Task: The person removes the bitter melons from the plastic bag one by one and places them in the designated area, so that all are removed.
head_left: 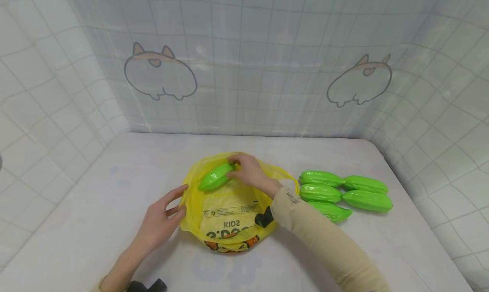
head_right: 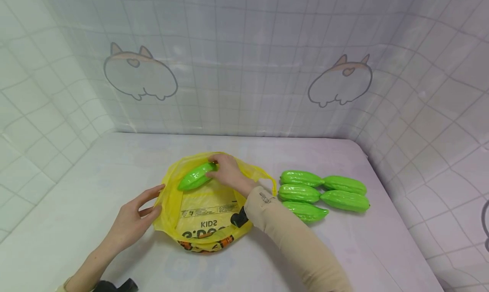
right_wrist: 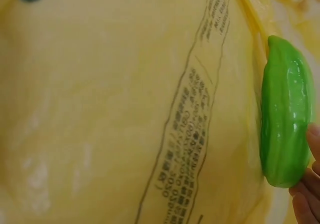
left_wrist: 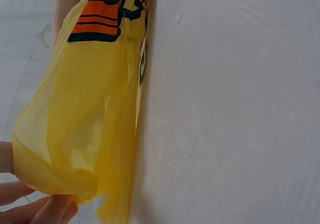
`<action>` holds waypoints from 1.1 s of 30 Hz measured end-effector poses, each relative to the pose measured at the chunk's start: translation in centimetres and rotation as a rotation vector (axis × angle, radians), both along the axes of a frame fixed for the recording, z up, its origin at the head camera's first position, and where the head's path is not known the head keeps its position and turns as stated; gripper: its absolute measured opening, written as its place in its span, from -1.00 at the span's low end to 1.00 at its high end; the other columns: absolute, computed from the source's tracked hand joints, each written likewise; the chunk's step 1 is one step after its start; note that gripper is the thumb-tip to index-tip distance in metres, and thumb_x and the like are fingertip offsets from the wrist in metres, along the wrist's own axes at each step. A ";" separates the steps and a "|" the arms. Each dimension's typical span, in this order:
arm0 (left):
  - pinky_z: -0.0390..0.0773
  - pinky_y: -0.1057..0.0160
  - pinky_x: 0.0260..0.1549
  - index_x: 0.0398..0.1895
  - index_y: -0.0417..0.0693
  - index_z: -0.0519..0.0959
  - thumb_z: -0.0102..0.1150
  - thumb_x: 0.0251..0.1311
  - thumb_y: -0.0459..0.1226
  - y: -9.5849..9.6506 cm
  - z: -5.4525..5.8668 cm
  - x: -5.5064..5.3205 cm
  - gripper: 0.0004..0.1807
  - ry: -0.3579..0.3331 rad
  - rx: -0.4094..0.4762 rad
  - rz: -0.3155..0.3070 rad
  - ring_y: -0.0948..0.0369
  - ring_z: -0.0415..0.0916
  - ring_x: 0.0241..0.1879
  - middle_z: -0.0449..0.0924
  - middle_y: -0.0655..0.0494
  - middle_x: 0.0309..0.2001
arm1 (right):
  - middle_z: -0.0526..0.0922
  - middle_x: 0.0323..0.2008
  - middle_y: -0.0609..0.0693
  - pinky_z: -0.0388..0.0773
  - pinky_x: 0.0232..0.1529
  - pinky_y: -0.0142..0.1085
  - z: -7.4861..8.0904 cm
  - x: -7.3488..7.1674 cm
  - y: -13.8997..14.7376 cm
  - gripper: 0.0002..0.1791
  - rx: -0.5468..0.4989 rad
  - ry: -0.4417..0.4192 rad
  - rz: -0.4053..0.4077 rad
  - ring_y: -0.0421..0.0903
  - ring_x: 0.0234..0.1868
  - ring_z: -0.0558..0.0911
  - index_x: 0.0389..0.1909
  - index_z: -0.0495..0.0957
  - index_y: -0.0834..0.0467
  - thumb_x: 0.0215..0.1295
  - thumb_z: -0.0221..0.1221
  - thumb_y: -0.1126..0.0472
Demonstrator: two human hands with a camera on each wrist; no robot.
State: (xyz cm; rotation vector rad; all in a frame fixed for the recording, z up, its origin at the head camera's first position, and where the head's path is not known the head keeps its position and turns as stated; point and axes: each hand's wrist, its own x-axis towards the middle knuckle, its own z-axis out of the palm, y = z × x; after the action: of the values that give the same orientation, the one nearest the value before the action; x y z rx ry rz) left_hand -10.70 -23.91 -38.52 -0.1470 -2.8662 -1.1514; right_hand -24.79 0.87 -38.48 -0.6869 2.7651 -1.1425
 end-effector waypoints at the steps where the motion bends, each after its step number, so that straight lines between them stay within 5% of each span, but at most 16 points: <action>1: 0.61 0.05 0.10 0.46 -0.03 0.31 0.08 0.33 -0.35 0.0 0.0 0.0 -0.39 -0.002 0.000 0.001 -0.12 0.34 0.37 0.36 -0.14 0.40 | 0.58 0.23 0.09 0.51 0.32 -0.14 -0.1 0.0 0.0 -0.42 0.000 0.000 0.002 0.04 0.23 0.56 0.27 0.51 0.20 0.23 0.37 0.16; 33: 0.62 0.05 0.09 0.46 0.01 0.32 0.08 0.34 -0.36 0.2 0.1 0.2 -0.40 0.006 0.008 0.005 -0.14 0.38 0.34 0.39 -0.18 0.38 | 0.65 0.13 0.08 0.56 0.26 -0.18 -0.9 0.2 -0.2 -0.39 0.061 -0.017 0.057 0.00 0.15 0.60 0.20 0.56 0.21 0.16 0.42 0.07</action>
State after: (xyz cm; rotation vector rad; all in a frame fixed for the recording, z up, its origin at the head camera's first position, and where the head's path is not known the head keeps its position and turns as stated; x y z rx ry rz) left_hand -10.47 -23.67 -38.44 -0.1422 -2.8546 -1.1601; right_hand -24.61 0.63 -39.41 -0.7413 2.7351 -1.0433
